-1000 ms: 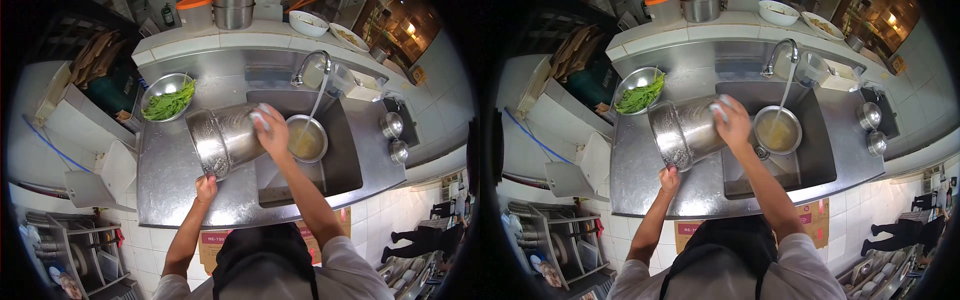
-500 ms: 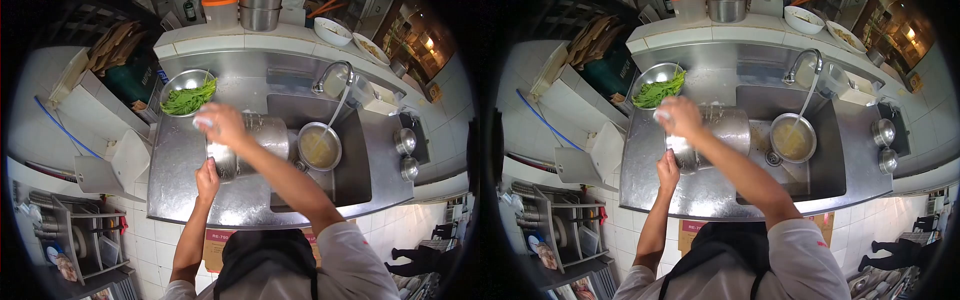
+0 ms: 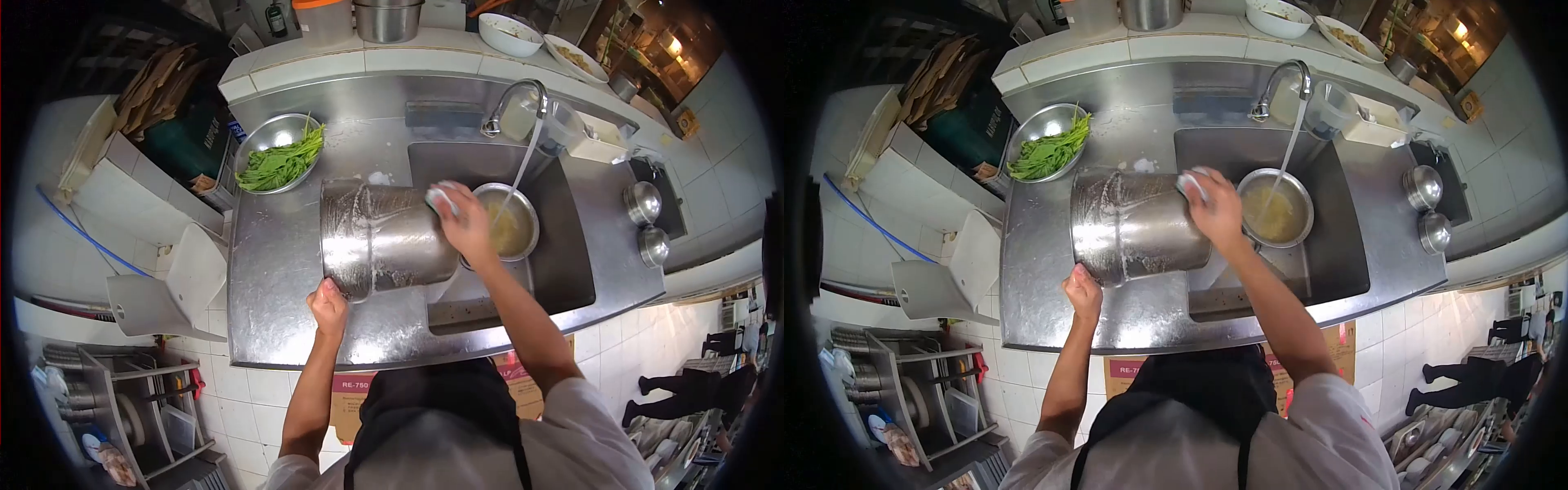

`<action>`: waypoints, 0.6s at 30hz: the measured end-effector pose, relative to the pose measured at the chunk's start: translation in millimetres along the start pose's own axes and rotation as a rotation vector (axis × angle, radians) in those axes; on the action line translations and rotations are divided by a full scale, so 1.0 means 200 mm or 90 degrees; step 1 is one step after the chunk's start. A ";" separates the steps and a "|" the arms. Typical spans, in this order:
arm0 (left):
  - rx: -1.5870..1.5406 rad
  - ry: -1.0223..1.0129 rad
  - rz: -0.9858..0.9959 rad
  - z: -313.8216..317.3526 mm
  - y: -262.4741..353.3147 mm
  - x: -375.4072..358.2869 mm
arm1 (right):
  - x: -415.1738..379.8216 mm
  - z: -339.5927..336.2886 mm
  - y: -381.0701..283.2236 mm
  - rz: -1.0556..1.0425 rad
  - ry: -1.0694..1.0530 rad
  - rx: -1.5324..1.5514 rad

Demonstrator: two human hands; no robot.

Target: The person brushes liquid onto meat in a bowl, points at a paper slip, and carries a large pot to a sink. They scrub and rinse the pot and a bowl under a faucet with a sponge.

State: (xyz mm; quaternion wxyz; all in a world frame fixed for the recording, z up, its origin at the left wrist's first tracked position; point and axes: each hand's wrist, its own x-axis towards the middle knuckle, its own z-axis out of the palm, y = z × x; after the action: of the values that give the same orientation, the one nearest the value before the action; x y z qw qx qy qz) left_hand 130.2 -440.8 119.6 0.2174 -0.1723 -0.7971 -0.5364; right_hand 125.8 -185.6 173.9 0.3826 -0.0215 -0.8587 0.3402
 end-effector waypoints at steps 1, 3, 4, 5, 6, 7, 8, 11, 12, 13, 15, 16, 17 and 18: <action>0.008 0.004 0.019 0.02 -0.02 0.02 | 0.09 0.05 -0.06 -0.007 -0.062 0.020; 0.020 0.008 0.042 0.05 -0.03 0.03 | 0.15 0.22 -0.29 -0.014 -0.100 0.065; 0.024 0.007 0.065 0.07 -0.03 0.05 | 0.16 0.30 -0.41 -0.016 -0.070 0.084; 0.016 -0.009 0.038 0.07 -0.01 0.07 | 0.18 0.31 -0.45 -0.015 -0.066 0.084; 0.011 -0.018 0.039 0.08 0.01 0.09 | 0.18 0.29 -0.47 -0.017 -0.055 0.090; 0.020 -0.043 0.092 0.08 0.06 0.12 | 0.17 0.26 -0.46 -0.015 -0.045 0.092; 0.026 -0.069 0.145 0.10 0.11 0.15 | 0.14 0.20 -0.40 -0.002 -0.042 0.079; 0.026 -0.246 0.409 0.25 0.31 0.26 | 0.07 -0.10 -0.18 0.110 0.169 0.137; 0.035 -0.320 0.481 0.31 0.39 0.28 | 0.04 -0.23 -0.12 0.265 0.179 0.240; 0.046 -0.394 0.554 0.39 0.46 0.28 | 0.01 -0.35 0.04 0.412 0.162 0.478; 0.056 -0.504 0.666 0.58 0.49 0.22 | -0.07 -0.56 0.27 0.649 0.118 0.634; 0.048 -0.505 0.667 0.66 0.49 0.17 | -0.11 -0.66 0.34 0.741 0.094 0.545; 0.042 -0.552 0.724 0.74 0.49 0.12 | -0.22 -0.72 0.46 0.784 0.022 0.446; 0.038 -0.597 0.780 0.83 0.47 0.07 | -0.35 -0.74 0.59 0.821 -0.051 0.345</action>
State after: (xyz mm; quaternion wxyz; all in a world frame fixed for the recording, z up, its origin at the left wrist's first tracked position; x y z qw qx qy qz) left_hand 140.6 -251.8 146.1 0.1195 -0.7862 -0.5821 -0.1694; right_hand 248.9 -31.6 128.5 0.0643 -0.4178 -0.5729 0.7022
